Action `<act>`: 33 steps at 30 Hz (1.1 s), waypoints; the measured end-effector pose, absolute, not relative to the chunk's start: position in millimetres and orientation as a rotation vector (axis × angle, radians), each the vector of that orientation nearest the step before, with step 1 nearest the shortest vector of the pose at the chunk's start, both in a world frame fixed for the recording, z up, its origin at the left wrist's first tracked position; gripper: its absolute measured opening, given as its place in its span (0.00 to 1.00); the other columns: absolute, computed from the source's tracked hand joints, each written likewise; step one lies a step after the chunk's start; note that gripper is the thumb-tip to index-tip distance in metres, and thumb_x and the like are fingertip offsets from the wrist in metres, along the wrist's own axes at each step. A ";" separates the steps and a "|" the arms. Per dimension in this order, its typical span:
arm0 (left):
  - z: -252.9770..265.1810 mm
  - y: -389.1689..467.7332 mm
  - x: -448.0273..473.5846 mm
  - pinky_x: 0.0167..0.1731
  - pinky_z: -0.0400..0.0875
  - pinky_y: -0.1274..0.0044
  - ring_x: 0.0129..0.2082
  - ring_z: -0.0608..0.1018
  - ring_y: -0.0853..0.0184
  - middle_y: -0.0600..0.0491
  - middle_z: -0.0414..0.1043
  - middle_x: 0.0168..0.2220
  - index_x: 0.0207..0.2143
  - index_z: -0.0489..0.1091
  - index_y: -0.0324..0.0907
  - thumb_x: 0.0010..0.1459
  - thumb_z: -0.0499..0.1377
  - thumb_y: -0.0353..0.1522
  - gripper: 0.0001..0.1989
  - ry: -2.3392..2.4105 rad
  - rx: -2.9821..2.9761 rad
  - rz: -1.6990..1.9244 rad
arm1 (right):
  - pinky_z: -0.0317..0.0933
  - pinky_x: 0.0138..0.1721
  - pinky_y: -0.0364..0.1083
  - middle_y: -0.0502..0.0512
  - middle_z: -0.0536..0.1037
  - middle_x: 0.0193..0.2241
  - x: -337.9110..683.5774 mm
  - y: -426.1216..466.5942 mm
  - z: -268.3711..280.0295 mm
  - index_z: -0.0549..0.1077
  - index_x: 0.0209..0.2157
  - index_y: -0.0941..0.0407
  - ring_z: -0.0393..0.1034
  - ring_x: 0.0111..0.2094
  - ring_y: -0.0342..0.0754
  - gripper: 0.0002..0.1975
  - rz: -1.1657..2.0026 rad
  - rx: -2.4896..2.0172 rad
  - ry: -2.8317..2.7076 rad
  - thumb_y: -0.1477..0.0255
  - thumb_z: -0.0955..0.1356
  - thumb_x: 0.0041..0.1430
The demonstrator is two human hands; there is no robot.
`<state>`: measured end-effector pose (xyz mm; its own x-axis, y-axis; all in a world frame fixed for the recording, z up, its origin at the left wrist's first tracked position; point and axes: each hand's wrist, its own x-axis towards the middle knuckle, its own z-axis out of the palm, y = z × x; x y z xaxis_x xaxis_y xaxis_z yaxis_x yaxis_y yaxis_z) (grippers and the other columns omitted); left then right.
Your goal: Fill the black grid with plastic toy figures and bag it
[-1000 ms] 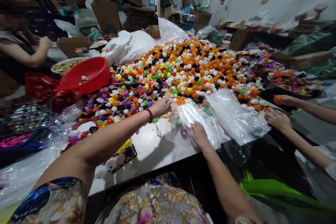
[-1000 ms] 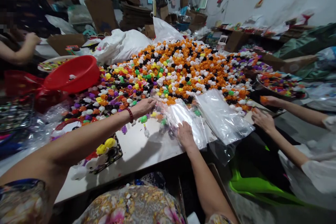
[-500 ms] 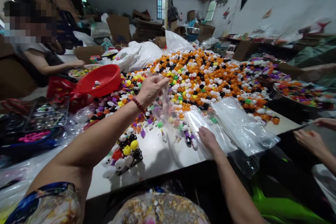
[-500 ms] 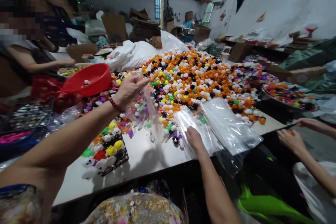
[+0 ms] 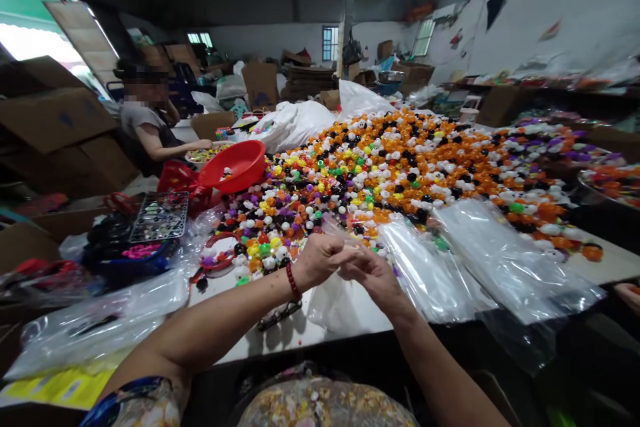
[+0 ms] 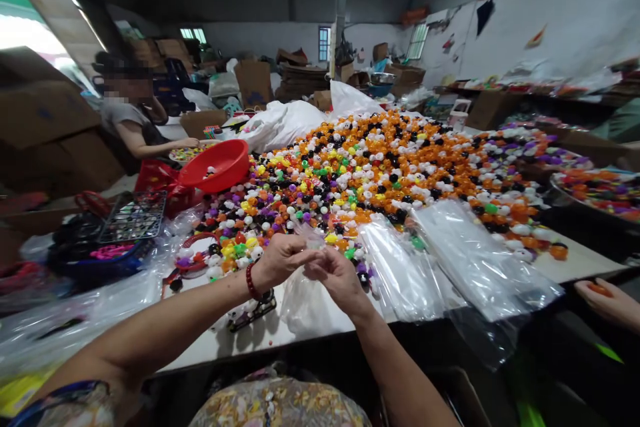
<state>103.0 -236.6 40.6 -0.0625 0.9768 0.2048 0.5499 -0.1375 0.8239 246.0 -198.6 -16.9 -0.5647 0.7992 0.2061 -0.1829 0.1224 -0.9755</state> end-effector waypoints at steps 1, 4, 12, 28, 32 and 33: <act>38.9 -239.4 97.3 0.21 0.48 0.79 0.19 0.54 0.75 0.60 0.47 0.14 0.11 0.49 0.42 0.53 0.62 0.39 0.28 1.655 1.674 1.141 | 0.68 0.31 0.46 0.47 0.71 0.21 248.8 -196.5 -18.6 0.67 0.23 0.54 0.69 0.26 0.45 0.23 1.597 -0.635 -1.543 0.52 0.76 0.46; 33.7 -246.4 75.0 0.21 0.51 0.80 0.19 0.56 0.75 0.60 0.49 0.16 0.13 0.50 0.42 0.56 0.59 0.40 0.26 1.746 1.547 1.211 | 0.69 0.32 0.46 0.48 0.72 0.21 262.5 -184.6 -21.0 0.61 0.21 0.53 0.73 0.28 0.47 0.26 1.592 -0.711 -1.369 0.54 0.78 0.42; 31.4 -266.0 55.0 0.46 0.71 0.68 0.45 0.73 0.59 0.46 0.69 0.44 0.39 0.67 0.41 0.49 0.64 0.30 0.15 2.035 1.924 1.113 | 0.55 0.17 0.42 0.43 0.68 0.19 265.0 -166.9 -2.5 0.66 0.29 0.52 0.59 0.17 0.41 0.24 1.478 -0.883 -1.237 0.53 0.76 0.38; 52.1 -245.8 -7.8 0.41 0.72 0.76 0.39 0.77 0.64 0.48 0.75 0.38 0.41 0.69 0.42 0.63 0.49 0.27 0.10 2.451 1.832 1.699 | 0.47 0.22 0.44 0.54 0.69 0.20 211.0 -170.2 -8.0 0.64 0.22 0.53 0.60 0.19 0.45 0.12 -0.172 -0.792 -2.142 0.67 0.61 0.59; 52.1 -247.6 -40.6 0.36 0.69 0.79 0.34 0.76 0.66 0.51 0.73 0.30 0.31 0.68 0.42 0.61 0.56 0.29 0.04 2.301 1.371 1.931 | 0.51 0.25 0.46 0.55 0.69 0.18 180.7 -144.9 1.8 0.69 0.25 0.56 0.62 0.20 0.49 0.08 0.097 -1.214 -2.089 0.71 0.64 0.57; 52.9 -246.2 -48.5 0.34 0.69 0.80 0.32 0.76 0.67 0.52 0.72 0.27 0.29 0.66 0.42 0.60 0.57 0.29 0.06 2.194 1.188 1.969 | 0.52 0.26 0.46 0.52 0.67 0.16 170.6 -137.1 7.3 0.69 0.24 0.56 0.62 0.20 0.49 0.07 0.234 -1.306 -2.037 0.72 0.66 0.56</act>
<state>-48.5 -246.2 52.9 -0.7199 0.4933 0.4883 0.5386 -0.0468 0.8412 170.6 -137.1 7.3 -0.2502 0.8542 0.4558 0.7288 0.4761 -0.4922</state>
